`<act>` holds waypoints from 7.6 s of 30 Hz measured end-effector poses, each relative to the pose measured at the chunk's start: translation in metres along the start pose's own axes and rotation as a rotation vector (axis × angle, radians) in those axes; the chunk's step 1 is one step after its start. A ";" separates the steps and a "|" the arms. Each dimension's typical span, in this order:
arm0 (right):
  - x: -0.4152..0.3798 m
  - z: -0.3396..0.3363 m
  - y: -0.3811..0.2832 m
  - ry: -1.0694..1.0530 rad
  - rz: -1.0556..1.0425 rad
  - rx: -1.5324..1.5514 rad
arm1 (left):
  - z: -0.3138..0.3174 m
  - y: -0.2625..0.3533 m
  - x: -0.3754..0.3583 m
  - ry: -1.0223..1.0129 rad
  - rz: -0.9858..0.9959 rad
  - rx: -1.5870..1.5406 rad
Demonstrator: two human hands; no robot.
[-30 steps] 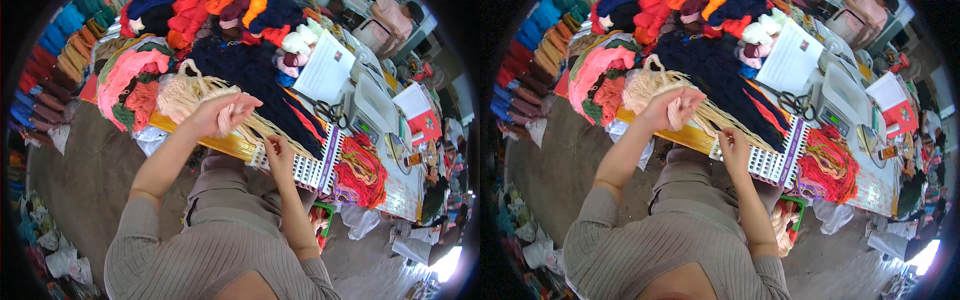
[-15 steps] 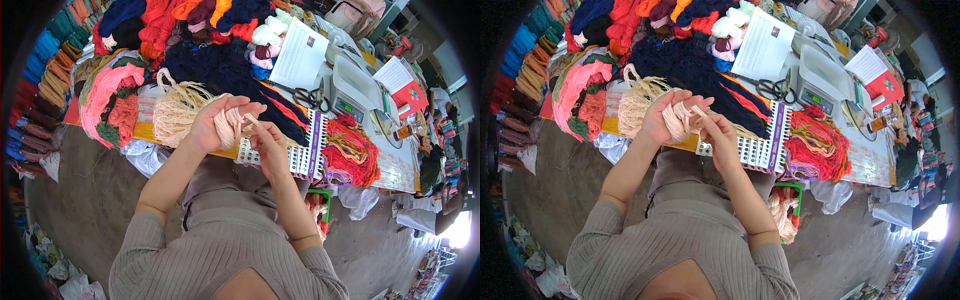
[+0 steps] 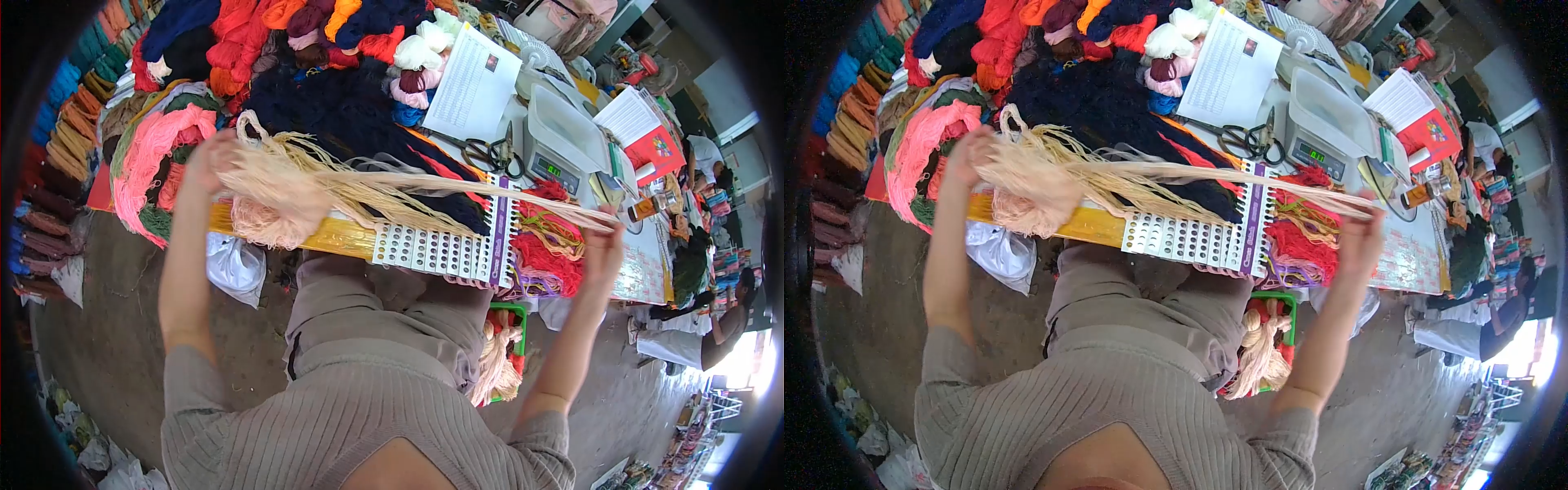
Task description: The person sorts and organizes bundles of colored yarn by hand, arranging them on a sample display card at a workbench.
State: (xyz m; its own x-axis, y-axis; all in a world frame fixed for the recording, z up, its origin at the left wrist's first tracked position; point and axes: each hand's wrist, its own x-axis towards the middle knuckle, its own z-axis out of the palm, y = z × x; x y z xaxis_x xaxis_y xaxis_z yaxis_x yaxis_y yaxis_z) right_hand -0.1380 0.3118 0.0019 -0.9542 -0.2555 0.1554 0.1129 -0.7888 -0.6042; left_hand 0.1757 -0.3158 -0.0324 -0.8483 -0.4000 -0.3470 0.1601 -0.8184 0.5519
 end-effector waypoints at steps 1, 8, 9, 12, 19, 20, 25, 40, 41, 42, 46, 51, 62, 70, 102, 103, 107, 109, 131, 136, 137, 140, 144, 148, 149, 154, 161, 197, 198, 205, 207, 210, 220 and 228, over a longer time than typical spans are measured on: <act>0.018 -0.027 -0.034 0.010 -0.046 -0.099 | -0.008 0.025 -0.001 0.220 0.156 -0.015; 0.068 -0.023 -0.212 0.199 -0.442 -0.339 | 0.001 0.144 -0.059 -0.187 0.855 -0.006; 0.049 0.025 -0.174 0.174 -0.397 -0.520 | 0.039 0.114 -0.073 -0.289 0.808 0.022; 0.040 0.051 -0.068 -0.014 -0.253 -1.004 | 0.068 0.029 -0.063 -0.249 0.539 0.162; -0.065 0.094 0.180 -0.617 0.209 -1.372 | 0.074 -0.197 -0.038 -0.101 -0.451 0.281; -0.078 0.100 0.194 -0.621 0.257 -1.372 | 0.070 -0.213 -0.036 -0.090 -0.536 0.268; -0.092 0.071 0.245 -0.587 0.275 -1.410 | 0.079 -0.246 -0.029 -0.094 -0.565 0.449; -0.105 0.074 0.250 -0.728 -0.137 -1.633 | 0.087 -0.269 -0.010 -0.069 -0.287 0.678; -0.102 0.077 0.248 -0.714 -0.041 -1.639 | 0.090 -0.267 -0.010 -0.063 -0.324 0.686; -0.098 0.080 0.246 -0.697 0.057 -1.642 | 0.092 -0.265 -0.009 -0.085 -0.345 0.701; -0.072 0.069 0.250 -0.747 0.518 -1.467 | 0.086 -0.264 0.001 -0.166 -0.392 0.784; -0.087 0.083 0.242 -0.720 0.272 -1.704 | 0.041 -0.262 0.006 -0.242 0.807 1.698; -0.102 0.083 0.251 -0.674 0.132 -1.748 | 0.077 -0.254 -0.008 0.048 -0.026 1.030; -0.113 0.080 0.259 -0.613 -0.068 -1.848 | 0.099 -0.159 -0.042 -0.347 -0.232 -0.092; -0.120 0.071 0.265 -0.259 -0.135 -1.457 | 0.070 -0.213 -0.041 0.069 1.056 1.755; -0.120 0.072 0.265 -0.190 -0.075 -1.375 | 0.061 -0.243 -0.025 -0.222 0.840 1.355; -0.120 0.060 0.269 -0.160 -0.023 -1.346 | 0.052 -0.266 0.005 -0.331 0.594 2.018; -0.120 0.064 0.268 -0.275 -0.187 -1.537 | 0.071 -0.241 -0.023 -0.252 1.035 1.756; -0.121 0.096 0.259 -0.501 -0.124 -1.736 | 0.075 -0.258 -0.008 -0.473 0.670 2.123; -0.121 0.095 0.257 -0.535 -0.123 -1.729 | 0.065 -0.221 0.011 -0.392 0.996 2.184; -0.121 0.095 0.257 -0.533 -0.138 -1.738 | 0.056 -0.198 0.020 -0.292 0.976 2.228; -0.123 0.091 0.260 -0.534 -0.181 -1.760 | 0.085 -0.128 0.005 0.351 0.769 2.298; -0.124 0.093 0.259 -0.555 -0.214 -1.771 | 0.042 -0.003 0.053 0.561 0.798 2.512; -0.125 0.093 0.258 -0.582 -0.236 -1.771 | 0.031 0.034 0.058 0.595 0.816 2.424; -0.125 0.092 0.257 -0.575 -0.236 -1.769 | 0.036 0.022 0.045 0.398 0.867 2.540; -0.122 0.095 0.254 -0.564 -0.219 -1.672 | 0.074 -0.099 -0.016 -0.486 -0.199 0.498; -0.124 0.148 0.235 -0.393 0.397 -0.703 | 0.141 -0.176 -0.050 -0.676 -0.098 -0.014; -0.118 0.154 0.224 -0.417 0.676 -0.433 | 0.155 -0.181 -0.059 -0.639 -0.226 0.085; -0.118 0.149 0.226 -0.427 0.675 -0.488 | 0.154 -0.181 -0.059 -0.638 -0.227 0.083; -0.114 0.139 0.228 -0.380 0.498 -0.646 | 0.157 -0.177 -0.060 -0.369 -0.222 -0.007; -0.109 0.138 0.219 -0.433 -0.138 -0.943 | 0.133 -0.169 -0.046 -0.535 -0.448 0.134; -0.088 0.123 0.182 -0.273 -0.021 -0.387 | 0.098 -0.134 -0.030 -0.316 -0.294 0.365; 0.064 -0.096 -0.139 0.425 -0.317 -0.483 | -0.108 0.230 0.048 0.067 0.529 -0.006; 0.041 0.048 -0.081 0.158 -0.426 -0.920 | 0.130 0.093 -0.064 -0.406 0.767 0.032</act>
State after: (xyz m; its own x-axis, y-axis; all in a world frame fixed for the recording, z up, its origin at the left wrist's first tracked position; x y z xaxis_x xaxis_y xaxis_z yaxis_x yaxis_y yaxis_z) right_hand -0.1732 0.3384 0.0945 -0.8984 0.0743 0.4329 -0.4367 -0.0454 -0.8985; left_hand 0.1789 -0.3129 0.1399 -0.6274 -0.6531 0.4241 0.7526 -0.3685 0.5457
